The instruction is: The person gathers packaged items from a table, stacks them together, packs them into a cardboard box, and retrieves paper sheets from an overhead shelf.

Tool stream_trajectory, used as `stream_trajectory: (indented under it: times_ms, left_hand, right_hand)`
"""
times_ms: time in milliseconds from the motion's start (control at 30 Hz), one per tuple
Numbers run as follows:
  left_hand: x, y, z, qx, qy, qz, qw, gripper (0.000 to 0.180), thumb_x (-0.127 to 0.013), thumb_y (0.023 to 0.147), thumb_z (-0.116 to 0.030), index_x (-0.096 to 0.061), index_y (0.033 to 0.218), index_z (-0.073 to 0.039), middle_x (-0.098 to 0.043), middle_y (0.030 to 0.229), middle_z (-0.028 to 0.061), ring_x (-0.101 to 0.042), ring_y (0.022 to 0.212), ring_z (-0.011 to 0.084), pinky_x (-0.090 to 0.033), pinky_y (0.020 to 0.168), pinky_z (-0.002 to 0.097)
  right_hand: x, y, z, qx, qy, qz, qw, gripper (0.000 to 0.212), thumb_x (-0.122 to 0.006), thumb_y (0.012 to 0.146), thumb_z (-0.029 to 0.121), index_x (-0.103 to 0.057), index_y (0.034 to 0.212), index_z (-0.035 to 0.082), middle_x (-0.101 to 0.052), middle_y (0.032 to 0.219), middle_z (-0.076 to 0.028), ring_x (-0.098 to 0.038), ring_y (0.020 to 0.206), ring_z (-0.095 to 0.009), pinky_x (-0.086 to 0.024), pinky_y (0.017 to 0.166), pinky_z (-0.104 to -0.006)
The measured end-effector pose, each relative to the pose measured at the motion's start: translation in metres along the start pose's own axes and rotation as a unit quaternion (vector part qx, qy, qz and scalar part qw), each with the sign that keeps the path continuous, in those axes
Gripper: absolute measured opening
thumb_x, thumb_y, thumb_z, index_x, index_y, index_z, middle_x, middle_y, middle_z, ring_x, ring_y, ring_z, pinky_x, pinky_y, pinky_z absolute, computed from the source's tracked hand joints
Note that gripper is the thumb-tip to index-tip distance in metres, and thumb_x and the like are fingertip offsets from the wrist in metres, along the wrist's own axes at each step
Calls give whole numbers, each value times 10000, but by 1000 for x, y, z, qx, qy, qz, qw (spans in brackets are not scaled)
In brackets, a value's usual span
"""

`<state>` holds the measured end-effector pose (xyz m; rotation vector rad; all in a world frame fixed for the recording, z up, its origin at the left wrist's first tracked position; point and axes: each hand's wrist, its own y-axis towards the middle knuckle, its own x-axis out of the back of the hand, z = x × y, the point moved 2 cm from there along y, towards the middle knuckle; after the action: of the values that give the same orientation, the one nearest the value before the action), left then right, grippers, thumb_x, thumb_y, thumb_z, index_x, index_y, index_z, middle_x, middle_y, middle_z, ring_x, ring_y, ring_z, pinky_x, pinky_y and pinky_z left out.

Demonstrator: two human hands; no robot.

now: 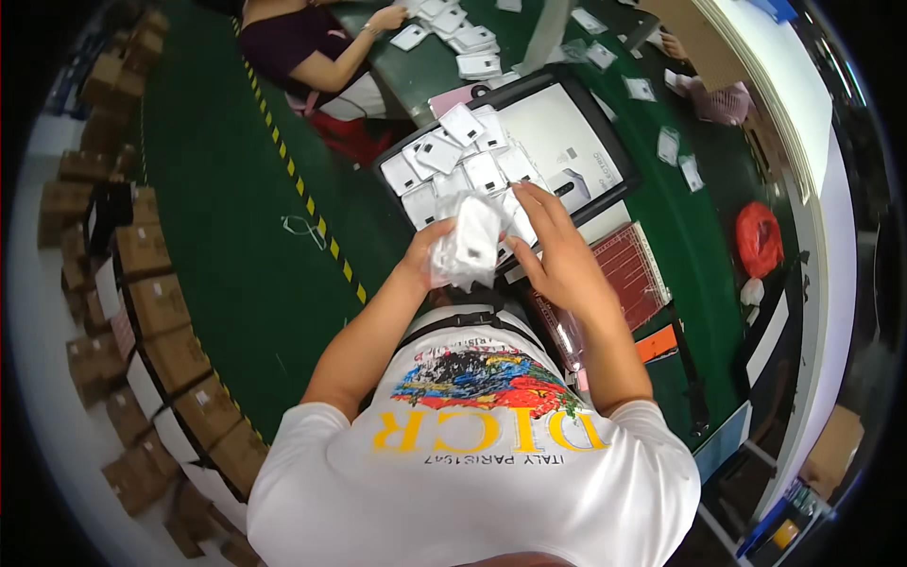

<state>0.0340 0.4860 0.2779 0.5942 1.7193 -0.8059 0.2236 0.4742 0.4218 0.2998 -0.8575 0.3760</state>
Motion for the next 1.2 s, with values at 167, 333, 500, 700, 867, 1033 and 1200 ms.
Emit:
stream_trajectory:
  times_ms: [167,333,500,700,867,1033,1200]
  left_hand:
    - [-21,12,9,-93,85,-66,990,471,-635,909,-216,-499,1315,-22,-637,1180,142,-658,1048,242,-542,906,379]
    - [-54,12,27,-192,157,-139,959,404,-638,926,-167,-503,1288,-48,-624,1110,58,-628,1013,174,-517,878,337]
    - [-63,13,28,-180,125,-55,974,544,-594,971,-248,-375,1442,-85,-550,1301,92,-544,1209,209,-451,1028,377]
    - [-78,6,23,-140,50,12,989,643,-467,992,-488,-340,1479,-87,-487,1416,131,-478,1310,278,-357,1123,449]
    - [-47,11,33,-122,-24,9,992,726,-435,974,-569,-370,1460,-34,-491,1424,156,-473,1315,311,-339,1132,453]
    - [-19,22,40,-122,-23,-12,992,720,-471,960,-574,-415,1432,-34,-511,1406,163,-492,1296,314,-352,1124,459]
    - [-10,18,38,-123,-4,-143,982,617,-482,980,-514,-471,1393,-55,-575,1347,117,-560,1230,290,-425,1067,434]
  right_hand:
    - [-62,-23,23,33,-1,-110,993,878,-807,744,216,-343,1443,-43,-375,1429,-304,-425,1283,-477,-373,1072,-515]
    - [-88,-32,-3,5,12,-183,983,907,-782,682,80,-317,1449,-55,-399,1391,-325,-457,1251,-474,-411,1037,-500]
    - [-83,-40,-7,-20,52,-262,963,1009,-779,684,93,-199,1500,-31,-466,1321,-295,-540,1168,-451,-481,951,-462]
    - [-83,-40,-10,-17,115,-307,945,1085,-758,700,91,-69,1528,-37,-474,1363,-309,-535,1240,-422,-458,1006,-448]
    - [-87,-35,-6,-39,105,-276,955,1103,-752,703,87,-32,1528,-47,-479,1368,-307,-543,1236,-408,-458,1007,-433]
    - [-97,-35,-12,-96,163,-251,949,1040,-742,712,116,-94,1499,-90,-465,1356,-314,-503,1244,-440,-375,1062,-473]
    - [-100,-31,-20,-68,-13,-184,981,992,-740,751,386,-244,1453,-108,-465,1322,-264,-458,1238,-430,-133,1142,-640]
